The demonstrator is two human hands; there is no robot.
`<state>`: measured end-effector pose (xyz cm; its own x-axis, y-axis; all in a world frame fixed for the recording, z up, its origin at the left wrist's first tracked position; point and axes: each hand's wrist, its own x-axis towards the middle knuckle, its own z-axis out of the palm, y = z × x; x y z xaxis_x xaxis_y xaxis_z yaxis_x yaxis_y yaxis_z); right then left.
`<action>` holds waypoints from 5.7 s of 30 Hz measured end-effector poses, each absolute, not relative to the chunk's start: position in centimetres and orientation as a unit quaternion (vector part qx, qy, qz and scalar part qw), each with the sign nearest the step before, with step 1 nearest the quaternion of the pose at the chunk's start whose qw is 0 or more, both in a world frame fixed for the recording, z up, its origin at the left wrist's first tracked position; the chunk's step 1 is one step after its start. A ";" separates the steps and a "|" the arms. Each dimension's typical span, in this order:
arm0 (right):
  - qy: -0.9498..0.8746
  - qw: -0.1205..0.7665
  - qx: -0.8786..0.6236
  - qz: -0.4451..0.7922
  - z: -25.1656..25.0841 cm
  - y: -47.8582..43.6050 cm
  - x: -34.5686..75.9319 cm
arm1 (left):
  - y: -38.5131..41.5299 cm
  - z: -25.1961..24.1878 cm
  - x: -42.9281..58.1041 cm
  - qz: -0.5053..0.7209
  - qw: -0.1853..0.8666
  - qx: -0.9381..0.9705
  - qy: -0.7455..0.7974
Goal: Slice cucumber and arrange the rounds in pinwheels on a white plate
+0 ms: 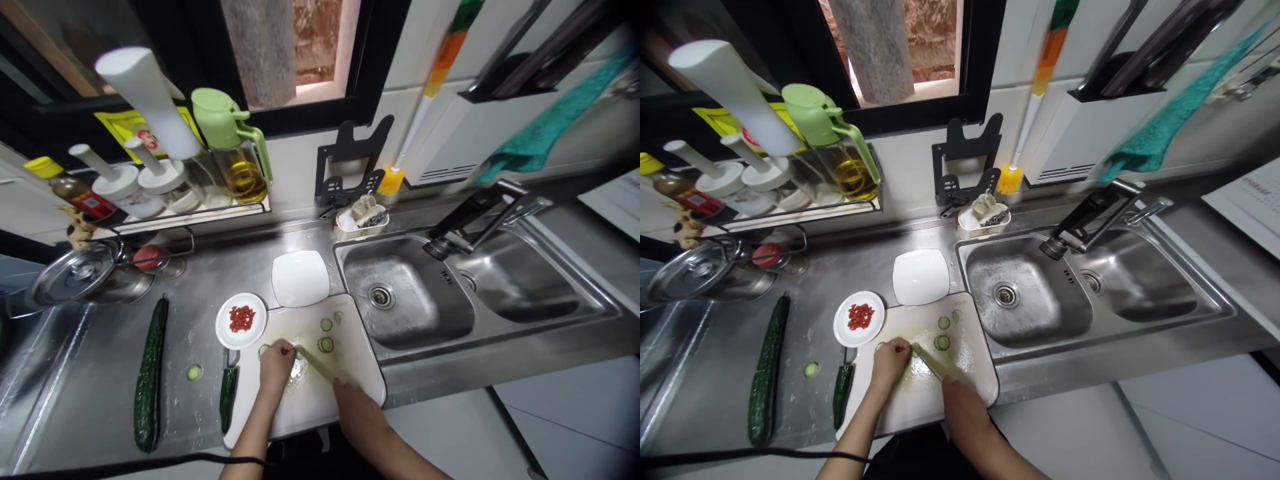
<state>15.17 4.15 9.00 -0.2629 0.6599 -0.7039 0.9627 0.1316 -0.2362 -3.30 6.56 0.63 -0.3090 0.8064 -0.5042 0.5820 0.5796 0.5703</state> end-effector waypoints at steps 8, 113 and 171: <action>0.709 0.251 0.553 -0.359 9.1 4.3 15.0 | 6.5 0.8 -3.3 0.146 0.396 0.434 0.796; 0.698 0.240 0.584 -0.337 8.2 2.4 18.0 | 11.3 1.9 0.6 0.067 0.350 0.616 0.703; 0.722 0.241 0.558 -0.331 8.5 2.3 15.9 | 5.0 1.3 -3.0 0.126 0.391 0.428 0.805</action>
<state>15.90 2.33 8.51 -0.2613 0.6453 -0.7178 0.9650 0.1580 -0.2092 -2.99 5.03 1.33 -0.3283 0.7873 -0.5219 0.5905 0.6023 0.5372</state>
